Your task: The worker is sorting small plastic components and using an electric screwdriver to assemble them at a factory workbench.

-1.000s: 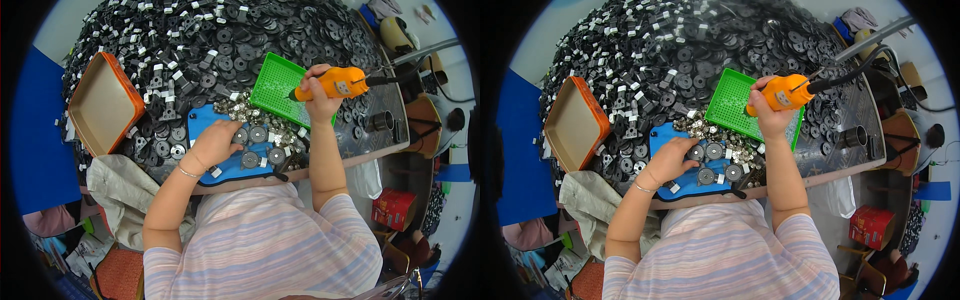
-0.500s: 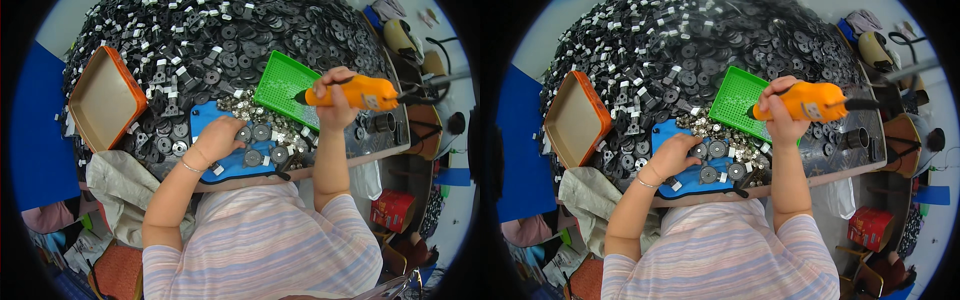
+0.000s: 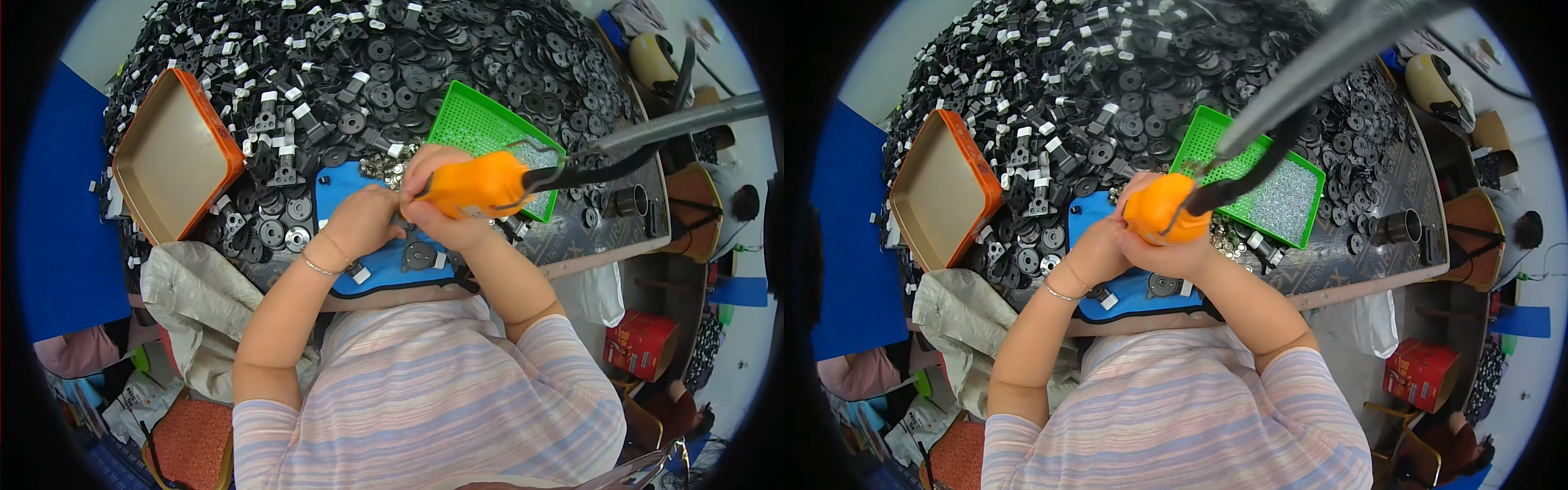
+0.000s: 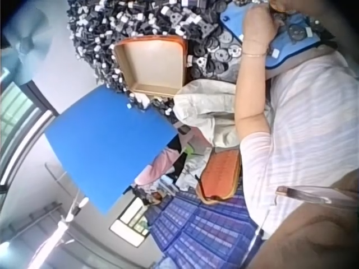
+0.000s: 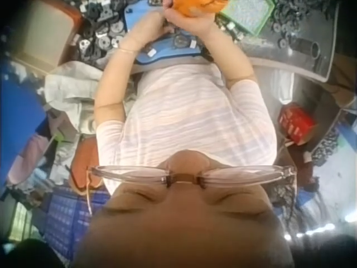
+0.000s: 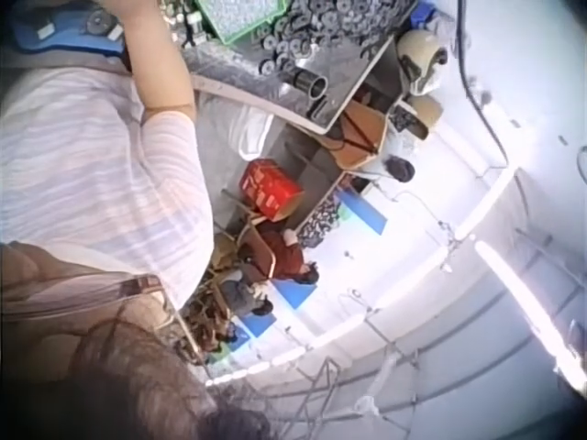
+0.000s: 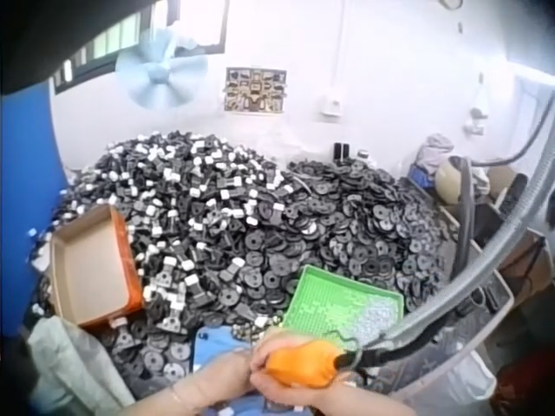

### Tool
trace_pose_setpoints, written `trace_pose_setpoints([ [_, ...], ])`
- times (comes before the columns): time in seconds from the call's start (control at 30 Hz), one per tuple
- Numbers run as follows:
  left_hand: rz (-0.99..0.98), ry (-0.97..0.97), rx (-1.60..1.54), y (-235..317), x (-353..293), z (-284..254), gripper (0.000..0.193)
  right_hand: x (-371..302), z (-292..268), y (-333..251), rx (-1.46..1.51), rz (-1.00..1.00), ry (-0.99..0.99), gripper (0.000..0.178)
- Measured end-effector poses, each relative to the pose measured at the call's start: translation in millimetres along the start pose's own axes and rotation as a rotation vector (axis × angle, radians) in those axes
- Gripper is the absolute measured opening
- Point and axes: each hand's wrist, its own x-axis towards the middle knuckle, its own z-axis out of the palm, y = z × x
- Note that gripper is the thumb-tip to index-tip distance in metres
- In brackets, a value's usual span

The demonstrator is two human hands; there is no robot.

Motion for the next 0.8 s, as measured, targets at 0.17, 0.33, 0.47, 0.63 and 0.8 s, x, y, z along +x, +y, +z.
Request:
trace_pose_setpoints([
  [0.17,0.117,0.127,0.038,-16,0,14,0.031,5,5,1,-0.077,-0.038,-0.083,0.021],
  [0.33,0.058,0.079,0.030,-3,0,3,0.032,9,-7,3,-0.059,-0.041,-0.162,0.019],
  [0.47,0.031,0.003,0.072,7,0,-9,0.040,16,-23,-19,0.163,-0.025,-0.222,0.023],
  [0.63,-0.026,-0.007,0.051,14,-2,-12,0.047,19,-69,-40,0.049,-0.248,0.145,0.021],
  [0.8,-0.029,-0.022,0.053,16,0,-13,0.048,2,-101,-22,-0.105,-0.211,0.421,0.021],
])
